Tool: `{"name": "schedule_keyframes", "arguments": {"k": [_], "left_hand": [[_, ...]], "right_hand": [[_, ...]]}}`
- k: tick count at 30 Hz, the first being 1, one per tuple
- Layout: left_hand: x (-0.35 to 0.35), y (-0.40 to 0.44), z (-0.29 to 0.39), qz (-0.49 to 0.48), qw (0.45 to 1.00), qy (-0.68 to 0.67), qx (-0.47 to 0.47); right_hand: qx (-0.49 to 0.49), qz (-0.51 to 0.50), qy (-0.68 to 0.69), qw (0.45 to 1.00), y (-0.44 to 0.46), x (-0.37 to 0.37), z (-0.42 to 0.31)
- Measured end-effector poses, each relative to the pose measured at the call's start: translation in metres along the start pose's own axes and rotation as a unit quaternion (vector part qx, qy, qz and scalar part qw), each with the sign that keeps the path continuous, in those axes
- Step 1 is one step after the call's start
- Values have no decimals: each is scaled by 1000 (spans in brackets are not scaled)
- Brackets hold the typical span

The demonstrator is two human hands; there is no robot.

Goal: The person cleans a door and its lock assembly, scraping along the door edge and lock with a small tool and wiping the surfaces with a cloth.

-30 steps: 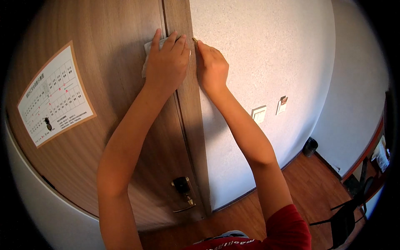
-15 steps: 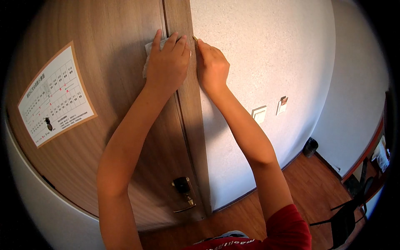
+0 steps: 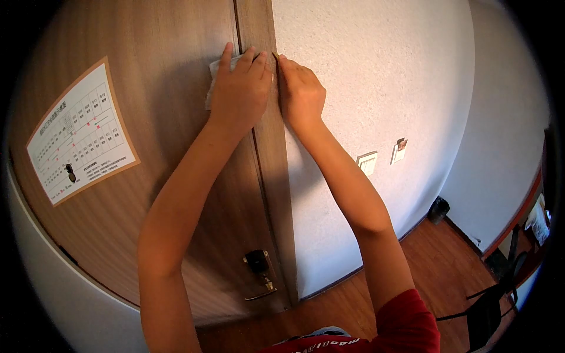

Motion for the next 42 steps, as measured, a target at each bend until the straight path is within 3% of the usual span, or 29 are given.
{"name": "schedule_keyframes", "arguments": {"k": [12, 21, 42], "left_hand": [[2, -1, -1, -2, 1000, 3, 10], [1, -2, 0, -1, 1000, -2, 7], [2, 11, -11, 34, 998, -56, -15]], "right_hand": [[-10, -102, -67, 992, 4, -5, -16], [-55, -79, -64, 993, 7, -8, -16], [-50, -64, -57, 995, 39, 11, 3]]}}
Point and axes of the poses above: each hand's wrist, its own y-axis towards the middle knuckle, its own x-axis out of the palm, z = x × y, the point moved 2 cm from there along y, towards the middle knuckle, and after that the axes turned 15 degrees about -x, right-handed, at the moved point
